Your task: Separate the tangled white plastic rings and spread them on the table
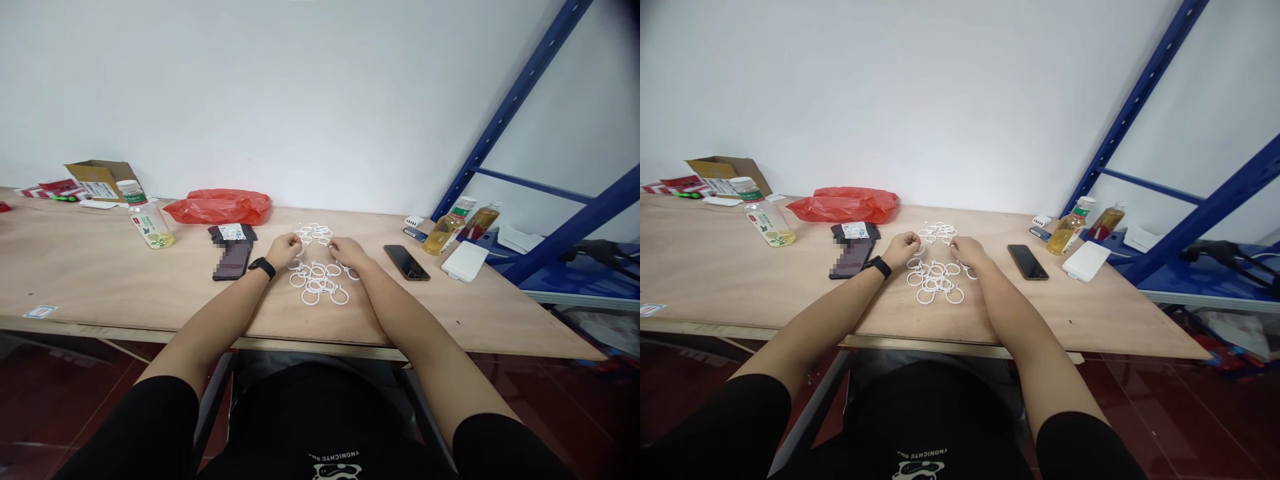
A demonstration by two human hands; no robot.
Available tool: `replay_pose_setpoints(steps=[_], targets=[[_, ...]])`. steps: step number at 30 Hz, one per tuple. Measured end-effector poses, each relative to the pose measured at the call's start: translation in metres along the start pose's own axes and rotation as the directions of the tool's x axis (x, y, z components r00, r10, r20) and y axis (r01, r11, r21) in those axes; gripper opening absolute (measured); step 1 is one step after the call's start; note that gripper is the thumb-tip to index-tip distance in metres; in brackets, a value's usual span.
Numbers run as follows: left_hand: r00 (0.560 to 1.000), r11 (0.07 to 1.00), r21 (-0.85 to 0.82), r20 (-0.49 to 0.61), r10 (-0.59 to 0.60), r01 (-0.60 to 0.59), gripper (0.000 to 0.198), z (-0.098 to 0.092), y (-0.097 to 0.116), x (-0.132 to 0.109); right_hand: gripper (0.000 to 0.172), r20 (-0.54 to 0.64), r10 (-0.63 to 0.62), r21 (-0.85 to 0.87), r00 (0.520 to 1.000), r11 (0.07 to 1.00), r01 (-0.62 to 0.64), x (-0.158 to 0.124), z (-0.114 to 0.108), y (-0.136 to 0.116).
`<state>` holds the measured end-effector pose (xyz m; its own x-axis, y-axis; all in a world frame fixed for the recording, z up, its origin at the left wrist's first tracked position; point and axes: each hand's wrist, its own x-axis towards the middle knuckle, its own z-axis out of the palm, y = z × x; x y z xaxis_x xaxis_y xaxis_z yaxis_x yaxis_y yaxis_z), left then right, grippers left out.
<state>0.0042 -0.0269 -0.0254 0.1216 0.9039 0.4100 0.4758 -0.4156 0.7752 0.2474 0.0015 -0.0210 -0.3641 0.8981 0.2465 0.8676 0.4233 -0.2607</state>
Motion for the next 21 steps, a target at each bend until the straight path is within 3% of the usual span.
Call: replay_pose_setpoints(steps=[6,10,21], targets=[[1.0,1.0,0.01,0.01,-0.02,0.02,0.02,-0.001,0.002,0.0,0.022,-0.183,0.09,0.212,0.979,0.976,-0.05,0.001,-0.001,0.006],[1.0,0.999,0.033,0.009,-0.026,0.026,0.022,-0.001,0.004,0.0,0.022,-0.193,0.111,0.286,0.975,0.957,-0.052,0.001,0.0,0.009],[0.996,0.998,0.05,0.079,0.03,-0.034,0.035,0.001,-0.002,0.0,0.028,-0.22,0.156,0.167,0.963,0.979,-0.12,0.003,-0.007,0.014]])
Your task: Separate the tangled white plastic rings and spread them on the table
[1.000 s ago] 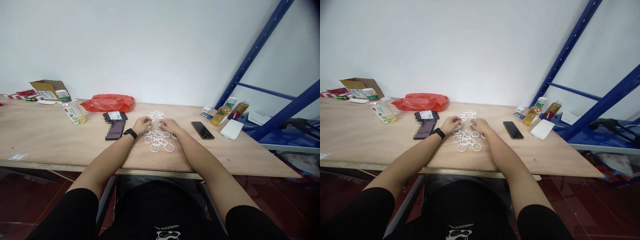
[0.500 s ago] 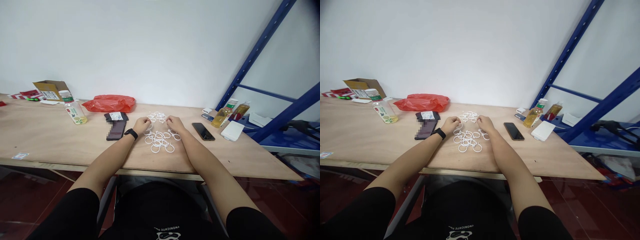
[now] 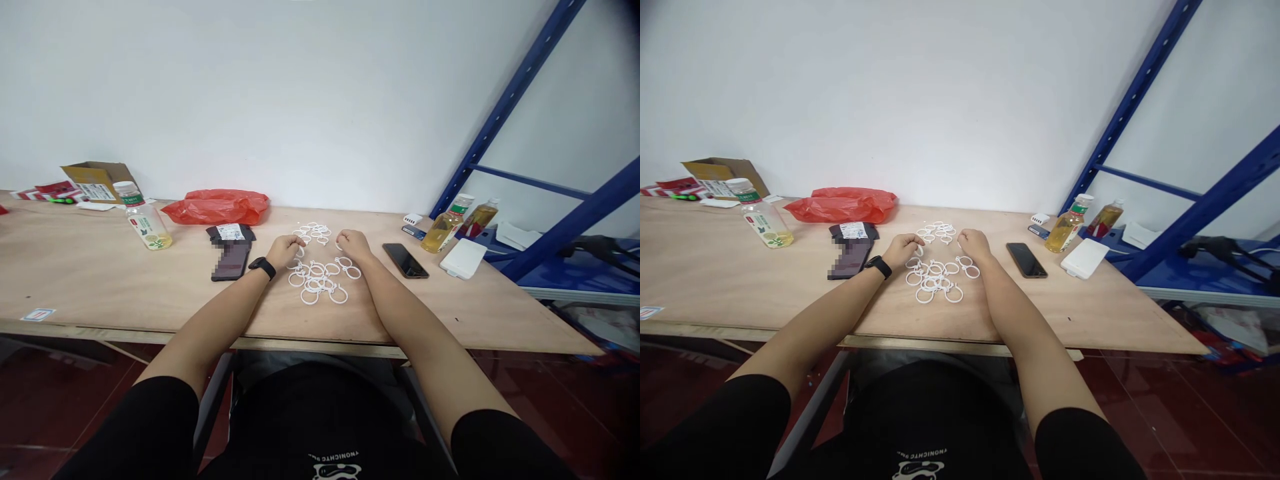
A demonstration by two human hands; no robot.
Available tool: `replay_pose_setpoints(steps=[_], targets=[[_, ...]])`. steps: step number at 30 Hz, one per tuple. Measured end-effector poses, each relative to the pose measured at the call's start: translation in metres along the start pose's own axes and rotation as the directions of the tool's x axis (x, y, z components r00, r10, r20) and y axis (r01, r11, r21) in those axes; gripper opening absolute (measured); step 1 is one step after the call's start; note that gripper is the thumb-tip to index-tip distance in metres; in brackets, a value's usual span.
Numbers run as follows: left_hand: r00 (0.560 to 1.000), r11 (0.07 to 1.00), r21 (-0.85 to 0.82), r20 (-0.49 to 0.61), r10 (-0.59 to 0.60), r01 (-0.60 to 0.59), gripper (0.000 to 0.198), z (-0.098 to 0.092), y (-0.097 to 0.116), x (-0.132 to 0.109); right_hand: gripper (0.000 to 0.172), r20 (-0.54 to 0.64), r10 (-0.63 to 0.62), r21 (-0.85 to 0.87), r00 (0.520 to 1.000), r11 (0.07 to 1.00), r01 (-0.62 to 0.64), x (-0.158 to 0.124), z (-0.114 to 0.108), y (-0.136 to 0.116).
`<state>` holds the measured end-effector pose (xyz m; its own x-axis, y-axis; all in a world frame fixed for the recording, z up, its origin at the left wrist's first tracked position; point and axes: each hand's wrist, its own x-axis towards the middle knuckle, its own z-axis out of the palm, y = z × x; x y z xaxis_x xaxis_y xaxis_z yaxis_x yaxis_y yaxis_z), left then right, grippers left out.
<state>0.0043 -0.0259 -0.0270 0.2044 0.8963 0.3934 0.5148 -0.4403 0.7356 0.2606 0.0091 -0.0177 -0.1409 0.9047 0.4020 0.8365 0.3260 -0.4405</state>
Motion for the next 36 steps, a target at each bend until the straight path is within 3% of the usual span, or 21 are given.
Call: replay_pose_setpoints(steps=[5,10,13,16,18,22,27,32,36], targets=[[1.0,1.0,-0.016,0.028,-0.003,0.004,0.041,0.001,0.0,-0.002,0.029,0.008,-0.013,-0.056,1.0,0.998,0.013,0.0,-0.002,-0.006],[1.0,1.0,-0.027,0.022,-0.003,0.004,0.041,0.001,-0.002,-0.001,0.026,-0.01,-0.054,-0.002,0.998,0.999,0.054,-0.002,0.0,-0.009],[1.0,1.0,-0.016,0.014,-0.009,0.009,0.04,0.002,-0.003,-0.001,0.022,-0.003,-0.086,0.186,0.996,0.979,0.085,-0.003,0.004,-0.011],[0.999,0.999,-0.028,0.035,-0.018,0.019,0.035,0.003,-0.002,0.0,0.026,0.151,-0.038,0.453,0.988,0.891,-0.035,-0.004,0.009,-0.016],[0.999,0.999,-0.048,0.049,-0.018,0.02,0.031,0.004,-0.002,0.0,0.023,0.231,-0.029,0.504,0.972,0.858,-0.094,-0.005,0.011,-0.019],[0.999,1.0,-0.006,0.044,-0.022,0.022,0.03,0.004,-0.002,0.001,0.021,0.242,0.005,0.379,0.97,0.92,-0.1,-0.005,0.014,-0.018],[0.99,0.989,0.144,0.144,-0.007,-0.014,0.029,0.004,-0.002,0.001,0.02,0.266,0.042,0.325,0.963,0.937,-0.13,-0.004,0.017,-0.007],[0.975,0.94,0.272,0.131,0.177,-0.207,0.024,0.002,-0.005,0.005,0.031,0.135,-0.048,0.103,0.99,0.994,0.035,-0.002,0.017,-0.003],[0.972,0.892,0.391,0.145,0.184,-0.228,0.036,0.003,-0.014,0.017,0.044,0.126,-0.128,-0.046,0.984,0.99,0.135,0.004,0.021,-0.004]])
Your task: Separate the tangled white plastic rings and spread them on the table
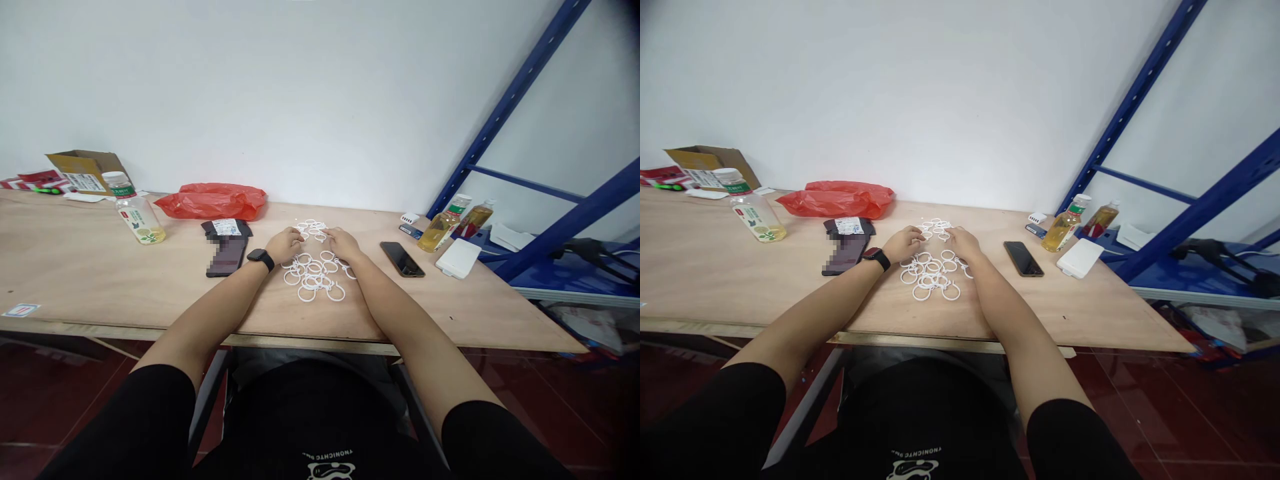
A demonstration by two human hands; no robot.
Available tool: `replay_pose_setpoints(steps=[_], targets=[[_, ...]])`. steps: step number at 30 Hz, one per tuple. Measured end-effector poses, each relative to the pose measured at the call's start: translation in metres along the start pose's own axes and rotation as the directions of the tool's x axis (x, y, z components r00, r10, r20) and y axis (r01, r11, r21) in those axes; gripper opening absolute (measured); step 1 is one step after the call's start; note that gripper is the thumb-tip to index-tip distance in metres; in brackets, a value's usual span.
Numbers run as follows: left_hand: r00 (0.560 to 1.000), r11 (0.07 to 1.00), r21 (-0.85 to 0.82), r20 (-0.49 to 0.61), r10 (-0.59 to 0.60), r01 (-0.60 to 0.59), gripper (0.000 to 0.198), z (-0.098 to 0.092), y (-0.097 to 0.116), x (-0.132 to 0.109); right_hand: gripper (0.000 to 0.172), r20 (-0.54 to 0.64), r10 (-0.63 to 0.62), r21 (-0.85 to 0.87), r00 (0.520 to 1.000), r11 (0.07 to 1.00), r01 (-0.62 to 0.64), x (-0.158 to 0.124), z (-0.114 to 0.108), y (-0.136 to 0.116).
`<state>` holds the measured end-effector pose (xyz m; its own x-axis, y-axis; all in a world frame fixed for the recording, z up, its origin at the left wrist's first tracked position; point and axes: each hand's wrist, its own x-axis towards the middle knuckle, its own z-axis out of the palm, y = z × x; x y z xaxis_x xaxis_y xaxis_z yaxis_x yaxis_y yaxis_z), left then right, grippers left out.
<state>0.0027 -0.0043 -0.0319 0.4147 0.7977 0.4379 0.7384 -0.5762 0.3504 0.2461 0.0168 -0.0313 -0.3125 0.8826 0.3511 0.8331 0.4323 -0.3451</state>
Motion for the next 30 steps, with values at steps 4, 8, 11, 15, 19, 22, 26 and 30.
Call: replay_pose_setpoints(steps=[4,8,11,15,19,22,26,30], targets=[[0.987,0.987,0.157,0.163,0.002,-0.028,0.042,0.004,-0.011,0.016,0.045,0.149,-0.021,-0.015,0.989,1.0,0.024,0.005,0.004,0.0],[0.968,0.971,0.232,0.251,0.003,-0.063,0.048,0.001,-0.014,0.031,0.043,0.153,-0.031,-0.013,0.988,0.999,0.034,0.003,0.002,-0.001],[0.959,0.96,0.273,0.283,-0.023,-0.057,0.049,-0.002,-0.011,0.036,0.041,0.163,-0.033,0.003,0.986,0.999,0.033,0.001,-0.001,0.0],[0.951,0.944,0.325,0.304,-0.055,-0.049,0.046,-0.003,-0.007,0.035,0.029,0.153,-0.037,0.023,0.987,0.999,0.033,0.0,-0.003,0.004],[0.958,0.956,0.293,0.275,-0.079,-0.005,0.042,-0.001,-0.007,0.027,0.026,0.062,0.074,0.186,0.995,0.979,-0.085,-0.003,-0.002,0.007],[0.987,0.99,0.114,0.125,-0.098,0.084,0.035,0.0,-0.011,0.023,0.025,0.033,0.189,0.331,0.982,0.924,-0.189,-0.004,-0.002,0.009],[0.972,0.934,-0.29,-0.046,-0.229,0.206,0.031,0.0,-0.016,0.021,0.023,0.002,0.273,0.409,0.962,0.878,-0.25,-0.004,-0.003,0.011],[0.939,0.858,-0.46,-0.126,-0.319,0.23,0.027,-0.002,-0.017,0.017,0.023,-0.003,0.277,0.418,0.961,0.873,-0.25,-0.004,-0.003,0.013]])
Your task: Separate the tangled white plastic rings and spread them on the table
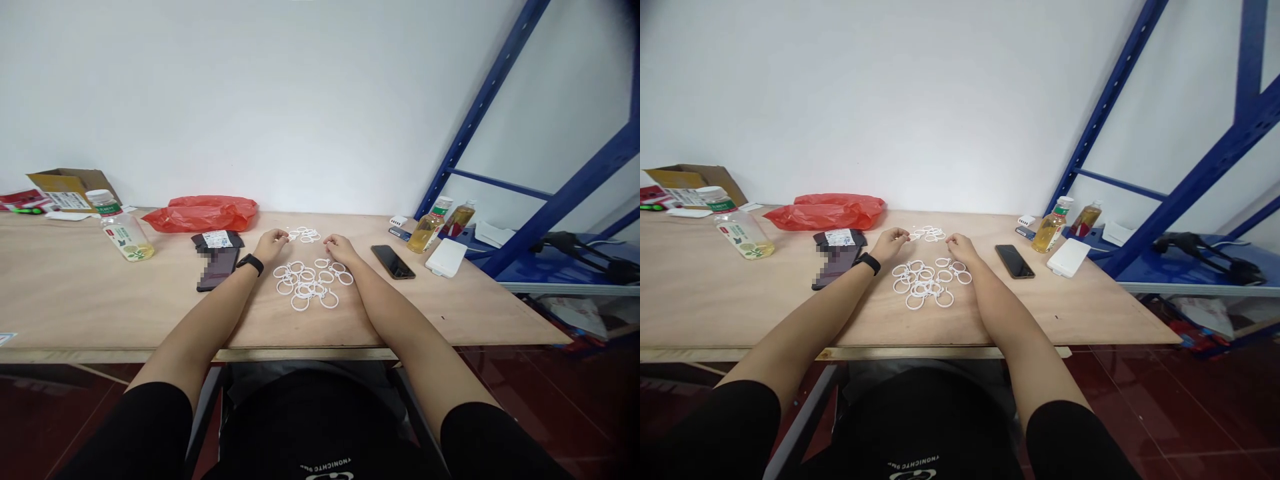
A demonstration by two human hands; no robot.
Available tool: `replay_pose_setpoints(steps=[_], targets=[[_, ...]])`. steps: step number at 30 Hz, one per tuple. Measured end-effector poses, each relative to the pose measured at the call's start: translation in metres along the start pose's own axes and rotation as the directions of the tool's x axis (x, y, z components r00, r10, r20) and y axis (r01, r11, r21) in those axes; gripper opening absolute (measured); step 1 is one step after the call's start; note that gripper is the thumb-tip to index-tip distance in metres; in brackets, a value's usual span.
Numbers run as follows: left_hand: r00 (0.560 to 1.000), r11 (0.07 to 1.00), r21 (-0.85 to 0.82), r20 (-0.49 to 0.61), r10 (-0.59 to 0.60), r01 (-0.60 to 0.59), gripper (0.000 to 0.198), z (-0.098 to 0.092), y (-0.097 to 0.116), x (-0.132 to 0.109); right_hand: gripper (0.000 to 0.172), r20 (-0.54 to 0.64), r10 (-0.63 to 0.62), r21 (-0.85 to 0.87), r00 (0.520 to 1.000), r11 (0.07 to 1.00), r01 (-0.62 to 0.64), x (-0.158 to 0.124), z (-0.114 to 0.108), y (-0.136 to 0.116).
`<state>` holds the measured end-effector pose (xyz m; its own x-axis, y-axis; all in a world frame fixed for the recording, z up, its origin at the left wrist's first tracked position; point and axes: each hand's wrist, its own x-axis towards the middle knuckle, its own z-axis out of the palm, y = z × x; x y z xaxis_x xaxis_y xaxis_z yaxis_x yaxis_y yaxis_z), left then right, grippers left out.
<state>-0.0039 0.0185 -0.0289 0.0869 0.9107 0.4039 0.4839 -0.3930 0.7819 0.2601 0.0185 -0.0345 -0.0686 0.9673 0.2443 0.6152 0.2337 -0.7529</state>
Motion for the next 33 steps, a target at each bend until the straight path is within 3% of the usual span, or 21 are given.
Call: replay_pose_setpoints(steps=[5,10,23,26,29,33], targets=[[0.999,0.999,0.018,-0.03,-0.038,0.039,0.031,-0.006,0.0,-0.009,0.026,0.01,-0.028,-0.025,1.0,0.999,0.028,-0.002,-0.001,0.001],[0.996,0.997,0.03,0.041,-0.074,0.073,0.032,-0.006,0.002,-0.014,0.027,-0.013,-0.051,-0.117,0.999,0.992,0.049,-0.002,-0.005,0.001],[0.997,0.999,0.045,0.065,-0.032,0.029,0.031,-0.005,-0.002,-0.013,0.027,-0.058,-0.124,-0.193,0.991,0.975,0.111,-0.002,-0.008,-0.004],[0.997,0.998,0.048,0.063,-0.034,0.031,0.031,-0.005,-0.006,-0.011,0.026,-0.004,-0.172,-0.108,0.985,0.979,0.17,-0.008,-0.005,-0.014],[0.997,0.998,0.049,0.064,-0.031,0.028,0.03,-0.006,-0.008,-0.009,0.034,0.127,-0.205,0.002,0.97,0.978,0.207,-0.018,0.0,-0.029],[0.998,0.996,0.088,0.056,0.012,-0.017,0.026,-0.007,-0.007,-0.008,0.024,0.2,-0.277,-0.02,0.94,0.958,0.286,-0.025,0.006,-0.048]])
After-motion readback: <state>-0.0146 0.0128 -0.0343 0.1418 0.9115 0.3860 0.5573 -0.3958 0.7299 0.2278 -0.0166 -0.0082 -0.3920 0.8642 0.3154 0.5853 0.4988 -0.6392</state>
